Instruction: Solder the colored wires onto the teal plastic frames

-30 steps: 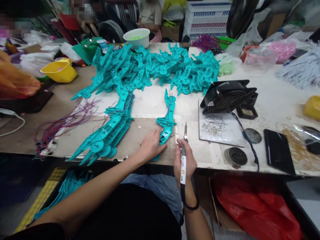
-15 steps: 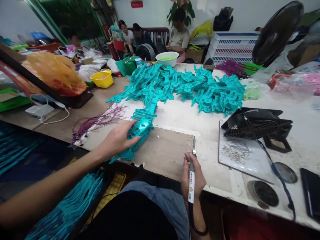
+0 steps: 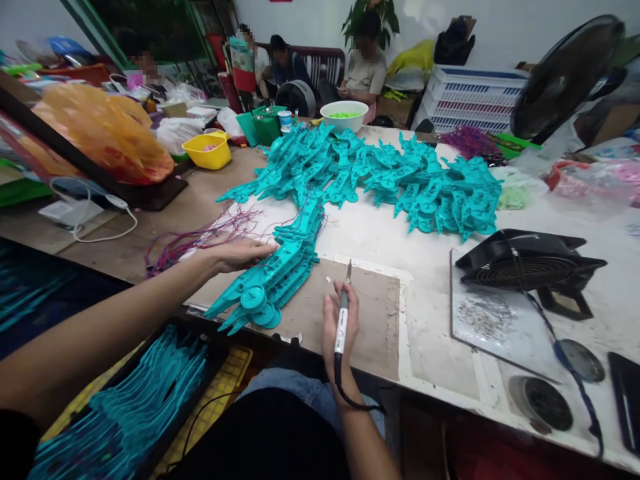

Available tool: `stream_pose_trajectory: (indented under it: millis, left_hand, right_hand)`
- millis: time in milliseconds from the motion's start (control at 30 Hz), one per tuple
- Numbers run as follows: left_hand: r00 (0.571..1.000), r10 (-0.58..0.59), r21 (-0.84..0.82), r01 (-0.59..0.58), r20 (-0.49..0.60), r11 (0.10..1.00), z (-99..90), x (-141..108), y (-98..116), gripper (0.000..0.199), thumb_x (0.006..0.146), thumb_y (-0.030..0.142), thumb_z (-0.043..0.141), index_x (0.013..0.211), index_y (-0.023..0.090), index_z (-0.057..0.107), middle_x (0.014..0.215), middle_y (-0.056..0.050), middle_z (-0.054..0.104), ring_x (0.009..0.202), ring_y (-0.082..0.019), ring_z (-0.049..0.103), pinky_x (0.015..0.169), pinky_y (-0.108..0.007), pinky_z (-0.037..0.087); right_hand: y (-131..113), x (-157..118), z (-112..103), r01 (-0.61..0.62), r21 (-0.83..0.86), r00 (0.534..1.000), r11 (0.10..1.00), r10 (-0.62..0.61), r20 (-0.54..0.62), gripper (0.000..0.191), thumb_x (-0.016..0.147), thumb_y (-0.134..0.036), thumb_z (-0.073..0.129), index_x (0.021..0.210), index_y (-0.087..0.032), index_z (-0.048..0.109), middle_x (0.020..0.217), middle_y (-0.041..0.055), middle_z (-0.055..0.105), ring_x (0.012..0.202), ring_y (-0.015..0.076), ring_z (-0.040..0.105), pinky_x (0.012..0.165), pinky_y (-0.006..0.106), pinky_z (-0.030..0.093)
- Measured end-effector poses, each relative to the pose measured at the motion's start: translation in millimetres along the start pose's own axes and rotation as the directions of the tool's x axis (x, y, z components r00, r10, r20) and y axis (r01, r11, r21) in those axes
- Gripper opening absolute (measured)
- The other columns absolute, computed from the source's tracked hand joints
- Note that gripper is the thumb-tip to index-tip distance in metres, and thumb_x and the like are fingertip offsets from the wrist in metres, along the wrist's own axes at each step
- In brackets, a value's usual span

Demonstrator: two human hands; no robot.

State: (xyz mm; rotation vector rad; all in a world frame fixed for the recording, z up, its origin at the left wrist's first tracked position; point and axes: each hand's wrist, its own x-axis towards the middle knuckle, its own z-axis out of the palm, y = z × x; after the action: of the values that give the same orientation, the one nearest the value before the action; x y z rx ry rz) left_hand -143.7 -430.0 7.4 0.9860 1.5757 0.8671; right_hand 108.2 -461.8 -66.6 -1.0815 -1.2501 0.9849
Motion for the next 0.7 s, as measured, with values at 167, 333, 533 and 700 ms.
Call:
stream_pose_trajectory:
  millis: [167,333,533,700]
  left_hand:
    - [0.925,-0.152,-0.301,0.264,0.348,0.916,25.3,6.7,1.2,0.033,0.071,0.043,0.076,0.088,0.016,0.07,0.081,-0.006,0.074,0.068,-0.018,0.068,0.068,-0.03,0.055]
    - [0.947,-0.12,-0.395,0.236,0.296,0.888,47.6,1.2,2.5,0.028,0.072,0.033,0.077,0.091,0.014,0.07,0.085,-0.008,0.075,0.071,-0.019,0.069,0.069,-0.029,0.056]
    - [0.967,-0.039,-0.513,0.167,0.251,0.842,86.5,0.9,-2.5,0.032,0.072,0.028,0.075,0.099,0.012,0.068,0.09,-0.01,0.074,0.074,-0.018,0.068,0.067,-0.027,0.056]
    - [0.974,-0.006,-0.472,0.116,0.229,0.874,120.5,-10.6,2.8,0.038,0.072,0.03,0.073,0.105,0.012,0.065,0.094,-0.009,0.072,0.077,-0.019,0.067,0.067,-0.028,0.055]
  right_hand:
    - [20.9,2.0,65.1,-0.088,0.258,0.996,0.962,0.094,-0.009,0.058,0.086,-0.036,0.061,0.135,-0.021,0.033,0.14,0.0177,0.048,0.131,0.0221,0.048,0.107,0.046,0.042]
    - [21.6,0.7,89.8,-0.057,0.3,0.997,0.952,0.069,-0.03,0.056,0.091,-0.037,0.054,0.136,-0.023,0.024,0.145,0.018,0.042,0.132,0.0199,0.046,0.109,0.047,0.038]
    - [10.9,5.4,56.3,-0.06,0.298,0.995,0.953,0.081,-0.06,0.059,0.087,-0.032,0.058,0.135,-0.024,0.023,0.143,0.0177,0.045,0.131,0.0223,0.047,0.107,0.049,0.041]
    - [-10.7,2.7,19.8,-0.047,0.283,0.992,0.958,0.077,-0.097,0.061,0.083,-0.027,0.062,0.133,-0.027,0.028,0.143,0.0134,0.046,0.131,0.0223,0.047,0.109,0.051,0.039]
